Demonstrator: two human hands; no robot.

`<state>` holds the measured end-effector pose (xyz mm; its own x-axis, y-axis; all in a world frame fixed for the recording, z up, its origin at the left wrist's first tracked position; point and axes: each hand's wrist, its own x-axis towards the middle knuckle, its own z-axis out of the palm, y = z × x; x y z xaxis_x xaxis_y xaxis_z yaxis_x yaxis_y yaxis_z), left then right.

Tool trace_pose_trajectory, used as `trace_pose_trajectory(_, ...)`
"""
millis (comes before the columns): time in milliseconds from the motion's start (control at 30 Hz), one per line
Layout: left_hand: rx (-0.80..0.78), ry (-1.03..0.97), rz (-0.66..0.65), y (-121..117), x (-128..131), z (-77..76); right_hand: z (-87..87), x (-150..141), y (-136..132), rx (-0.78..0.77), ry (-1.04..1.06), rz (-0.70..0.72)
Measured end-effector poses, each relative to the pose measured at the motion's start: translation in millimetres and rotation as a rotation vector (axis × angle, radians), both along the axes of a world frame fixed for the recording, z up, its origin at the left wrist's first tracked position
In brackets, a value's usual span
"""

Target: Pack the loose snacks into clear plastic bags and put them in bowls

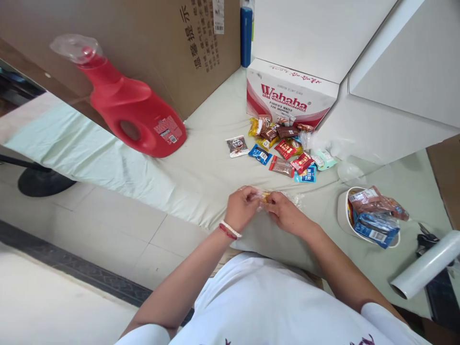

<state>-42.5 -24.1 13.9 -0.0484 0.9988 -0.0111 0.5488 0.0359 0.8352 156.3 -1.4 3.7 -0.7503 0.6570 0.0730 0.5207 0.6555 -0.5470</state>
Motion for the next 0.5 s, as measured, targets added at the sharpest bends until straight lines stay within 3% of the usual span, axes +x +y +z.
trace_pose_trajectory(133,0.013,0.284,-0.158,0.6,32.9,-0.6,4.5,11.9,-1.6,-0.103,0.171,-0.007)
trace_pose_trajectory(167,0.023,0.375,-0.167,0.8,37.3,-1.6,4.7,18.3,-1.4,-0.129,0.22,-0.064)
trace_pose_trajectory(233,0.05,0.491,-0.153,0.0,41.4,-4.7,2.5,32.7,-1.2,-0.083,0.239,-0.315)
trace_pose_trajectory(300,0.069,0.518,-0.086,-2.3,42.1,-9.2,-2.4,45.8,-2.2,0.053,0.113,-0.586)
trace_pose_trajectory(333,0.087,0.514,-0.044,-3.6,42.2,-11.8,-4.9,50.7,-3.0,0.11,0.021,-0.649)
trace_pose_trajectory(400,0.142,0.5,0.027,-5.0,42.9,-17.3,-7.5,55.0,-4.3,0.142,-0.12,-0.65)
trace_pose_trajectory(500,0.14,0.459,0.08,-3.4,44.0,-24.3,-0.9,44.7,-2.6,0.064,-0.127,-0.65)
